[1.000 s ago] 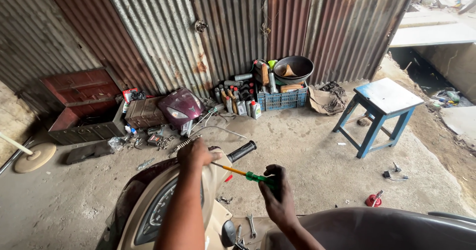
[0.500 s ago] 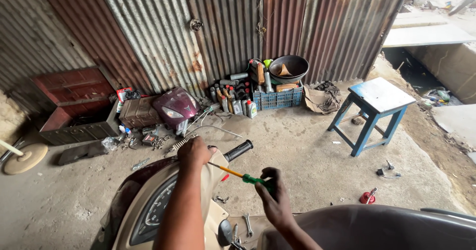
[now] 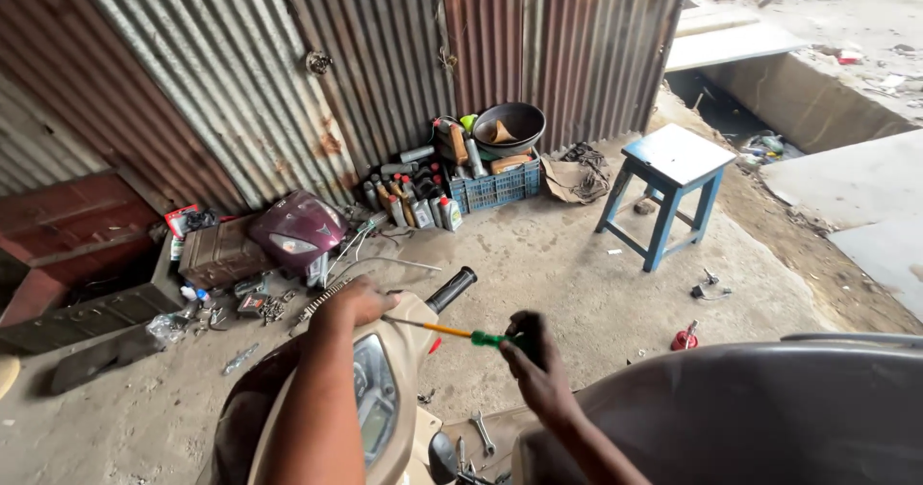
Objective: Dismantling and repairing the front panel and dashboard area of a scooter.
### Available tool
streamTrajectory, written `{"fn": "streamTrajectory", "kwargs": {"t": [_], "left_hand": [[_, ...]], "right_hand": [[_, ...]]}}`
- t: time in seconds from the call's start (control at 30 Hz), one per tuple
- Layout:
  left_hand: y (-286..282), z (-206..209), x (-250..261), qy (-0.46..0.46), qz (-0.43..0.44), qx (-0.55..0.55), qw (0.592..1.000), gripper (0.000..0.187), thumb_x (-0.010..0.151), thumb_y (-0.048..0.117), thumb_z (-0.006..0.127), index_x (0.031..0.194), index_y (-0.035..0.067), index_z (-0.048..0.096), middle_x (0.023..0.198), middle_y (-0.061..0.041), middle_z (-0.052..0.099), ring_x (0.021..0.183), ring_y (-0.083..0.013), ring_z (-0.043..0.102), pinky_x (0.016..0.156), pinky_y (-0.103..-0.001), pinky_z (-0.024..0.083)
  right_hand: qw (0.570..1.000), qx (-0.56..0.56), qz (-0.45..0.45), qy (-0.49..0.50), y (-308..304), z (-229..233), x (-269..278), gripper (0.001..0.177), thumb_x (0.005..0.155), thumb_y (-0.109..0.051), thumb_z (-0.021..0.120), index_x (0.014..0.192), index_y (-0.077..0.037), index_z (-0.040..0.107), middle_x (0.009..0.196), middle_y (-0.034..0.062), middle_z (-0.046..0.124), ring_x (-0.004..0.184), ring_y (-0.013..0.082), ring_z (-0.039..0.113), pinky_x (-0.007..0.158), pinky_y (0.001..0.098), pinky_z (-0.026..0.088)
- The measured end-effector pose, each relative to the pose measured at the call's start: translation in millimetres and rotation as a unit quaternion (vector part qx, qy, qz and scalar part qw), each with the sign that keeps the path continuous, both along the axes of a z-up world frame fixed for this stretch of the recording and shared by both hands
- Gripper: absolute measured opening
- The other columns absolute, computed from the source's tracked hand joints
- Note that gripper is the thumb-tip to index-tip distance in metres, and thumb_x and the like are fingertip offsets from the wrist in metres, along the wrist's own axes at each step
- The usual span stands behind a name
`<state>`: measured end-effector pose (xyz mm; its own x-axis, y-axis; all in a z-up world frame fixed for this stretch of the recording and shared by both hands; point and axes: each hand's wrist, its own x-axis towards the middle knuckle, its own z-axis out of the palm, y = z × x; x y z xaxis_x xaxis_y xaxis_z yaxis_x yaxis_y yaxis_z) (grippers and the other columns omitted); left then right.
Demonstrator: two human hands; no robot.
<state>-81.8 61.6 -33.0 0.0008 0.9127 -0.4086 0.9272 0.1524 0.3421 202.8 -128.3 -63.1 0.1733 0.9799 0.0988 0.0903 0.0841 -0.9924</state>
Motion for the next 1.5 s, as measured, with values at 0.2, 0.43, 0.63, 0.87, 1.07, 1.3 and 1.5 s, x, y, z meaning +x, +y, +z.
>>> {"fn": "streamTrajectory", "kwargs": {"t": [0.2,0.43,0.63,0.87,1.07,1.3,1.5], "left_hand": [[-3.3,-9.4,4.6,0.041,-0.038,0.030,0.998,0.069,0.095,0.051,0.065,0.140,-0.001,0.058,0.149,-0.026,0.054,0.138,-0.0394,0.054,0.117,-0.046,0.043],[-50.2,44.3,23.5,0.076,0.038,0.027,0.996,0.063,0.095,0.048,0.063,0.142,0.007,0.059,0.152,-0.019,0.053,0.140,-0.0364,0.053,0.117,-0.044,0.044],[-44.6,38.3,25.1,0.082,0.024,0.030,0.996,0.071,0.097,0.055,0.061,0.149,0.009,0.051,0.154,-0.017,0.050,0.140,-0.0373,0.052,0.117,-0.046,0.041],[-39.6,35.0,21.3,0.071,0.026,0.019,0.997,0.068,0.097,0.055,0.060,0.147,0.009,0.055,0.153,-0.019,0.053,0.140,-0.0371,0.053,0.117,-0.046,0.042],[10.8,-22.8,-7.6,0.033,0.007,-0.005,0.999,0.067,0.100,0.051,0.053,0.147,0.004,0.058,0.154,-0.022,0.055,0.140,-0.0375,0.056,0.118,-0.043,0.043],[-0.8,-3.2,1.2,0.015,0.017,-0.013,1.000,0.072,0.100,0.060,0.039,0.157,0.017,0.041,0.168,-0.013,0.032,0.152,-0.0376,0.034,0.125,-0.046,0.028],[-15.7,11.8,9.2,0.032,0.003,-0.007,0.999,0.070,0.101,0.057,0.039,0.154,0.012,0.049,0.165,-0.016,0.040,0.149,-0.0397,0.042,0.124,-0.047,0.034]], "right_hand": [[1.000,0.016,-0.002,-0.010,7.2,2.2,-1.1,0.026,0.101,-0.022,0.060,0.122,-0.006,0.055,0.075,0.0018,0.059,0.065,0.0117,0.049,0.055,0.0284,0.042],[0.999,0.029,0.017,0.030,16.8,0.9,2.5,0.027,0.096,-0.018,0.062,0.119,-0.006,0.054,0.085,0.0024,0.063,0.068,0.0103,0.056,0.057,0.0267,0.047],[0.999,0.008,0.011,-0.040,18.2,6.3,5.3,0.026,0.101,-0.022,0.060,0.121,-0.007,0.053,0.078,0.0051,0.065,0.066,0.0122,0.057,0.057,0.0283,0.047],[0.998,0.029,-0.007,-0.063,21.3,5.7,5.8,0.027,0.099,-0.021,0.063,0.121,-0.007,0.054,0.077,0.0055,0.065,0.069,0.0103,0.055,0.059,0.0260,0.044],[0.999,-0.024,0.015,-0.018,16.3,8.9,2.5,0.025,0.101,-0.023,0.062,0.120,-0.007,0.060,0.079,0.0057,0.062,0.068,0.0114,0.052,0.058,0.0289,0.042],[1.000,0.008,0.023,-0.002,15.2,9.7,2.2,0.025,0.100,-0.017,0.058,0.122,-0.007,0.056,0.084,0.0041,0.063,0.071,0.0117,0.059,0.060,0.0286,0.048],[0.999,0.005,0.006,-0.045,14.7,6.2,3.1,0.026,0.101,-0.018,0.057,0.124,-0.008,0.052,0.079,0.0003,0.059,0.067,0.0107,0.053,0.056,0.0263,0.044]]}}
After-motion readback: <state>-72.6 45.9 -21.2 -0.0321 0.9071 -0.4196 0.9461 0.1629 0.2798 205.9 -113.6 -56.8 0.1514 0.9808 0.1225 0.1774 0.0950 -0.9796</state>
